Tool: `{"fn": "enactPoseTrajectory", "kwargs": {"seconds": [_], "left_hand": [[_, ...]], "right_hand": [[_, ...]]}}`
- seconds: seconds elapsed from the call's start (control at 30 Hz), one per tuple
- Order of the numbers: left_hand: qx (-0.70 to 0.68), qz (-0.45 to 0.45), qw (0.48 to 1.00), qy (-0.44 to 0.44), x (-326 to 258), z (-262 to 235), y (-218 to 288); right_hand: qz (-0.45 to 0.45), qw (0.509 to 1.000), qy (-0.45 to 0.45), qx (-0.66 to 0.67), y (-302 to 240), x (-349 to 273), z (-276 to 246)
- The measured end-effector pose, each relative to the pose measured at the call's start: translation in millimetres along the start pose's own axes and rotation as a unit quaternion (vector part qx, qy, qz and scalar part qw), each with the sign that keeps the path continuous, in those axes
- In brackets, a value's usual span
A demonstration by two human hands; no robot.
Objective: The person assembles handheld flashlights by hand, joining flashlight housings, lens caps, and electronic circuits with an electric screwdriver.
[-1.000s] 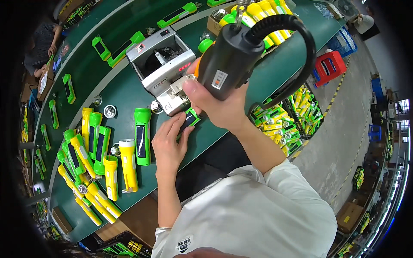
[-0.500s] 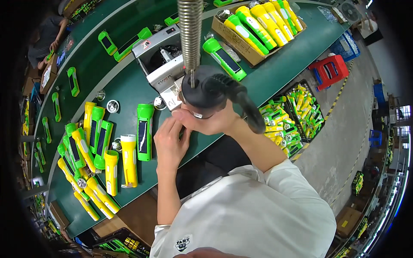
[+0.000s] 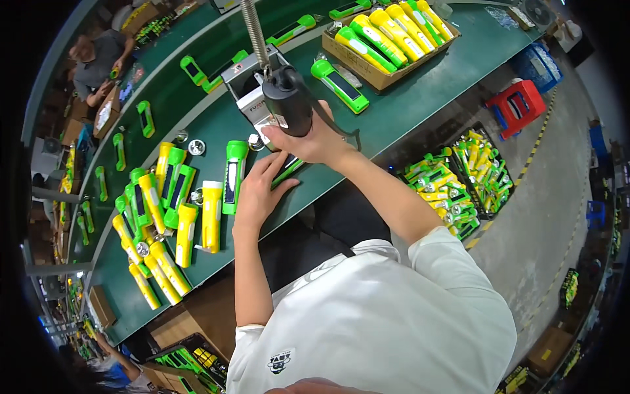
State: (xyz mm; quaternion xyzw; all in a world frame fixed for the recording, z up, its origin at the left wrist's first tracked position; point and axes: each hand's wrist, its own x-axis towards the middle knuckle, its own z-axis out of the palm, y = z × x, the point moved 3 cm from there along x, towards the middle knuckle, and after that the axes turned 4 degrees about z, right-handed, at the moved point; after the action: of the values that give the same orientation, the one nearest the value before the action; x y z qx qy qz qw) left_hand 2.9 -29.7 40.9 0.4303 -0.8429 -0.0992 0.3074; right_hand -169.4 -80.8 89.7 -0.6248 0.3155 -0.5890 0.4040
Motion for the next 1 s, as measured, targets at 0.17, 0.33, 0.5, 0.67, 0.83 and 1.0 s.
{"fn": "enactPoseTrajectory", "kwargs": {"seconds": [0.17,0.33,0.5,0.67,0.83,1.0], "left_hand": [[0.007,-0.032,0.999,0.019,-25.1,-7.9,-3.8],[-0.002,-0.071,0.996,0.057,-31.0,-37.7,11.6],[0.033,-0.053,0.991,0.116,-44.2,-93.3,28.3],[0.074,-0.042,0.985,0.151,-33.8,-156.5,25.5],[0.08,-0.117,0.976,0.164,-19.3,-202.8,-24.8],[0.0,-0.202,0.955,0.215,33.6,-221.3,-127.8]], "right_hand": [[0.031,0.999,0.034,0.013,-9.0,5.6,6.8],[-0.049,0.974,0.087,0.202,-63.1,2.4,-15.5],[-0.062,0.964,0.067,0.25,-62.6,-2.3,-47.1],[-0.008,0.96,0.032,0.277,-33.4,-2.5,-64.6],[0.024,0.962,0.04,0.27,-22.7,1.5,-67.2],[0.04,0.962,0.042,0.266,-14.6,7.8,-74.8]]}}
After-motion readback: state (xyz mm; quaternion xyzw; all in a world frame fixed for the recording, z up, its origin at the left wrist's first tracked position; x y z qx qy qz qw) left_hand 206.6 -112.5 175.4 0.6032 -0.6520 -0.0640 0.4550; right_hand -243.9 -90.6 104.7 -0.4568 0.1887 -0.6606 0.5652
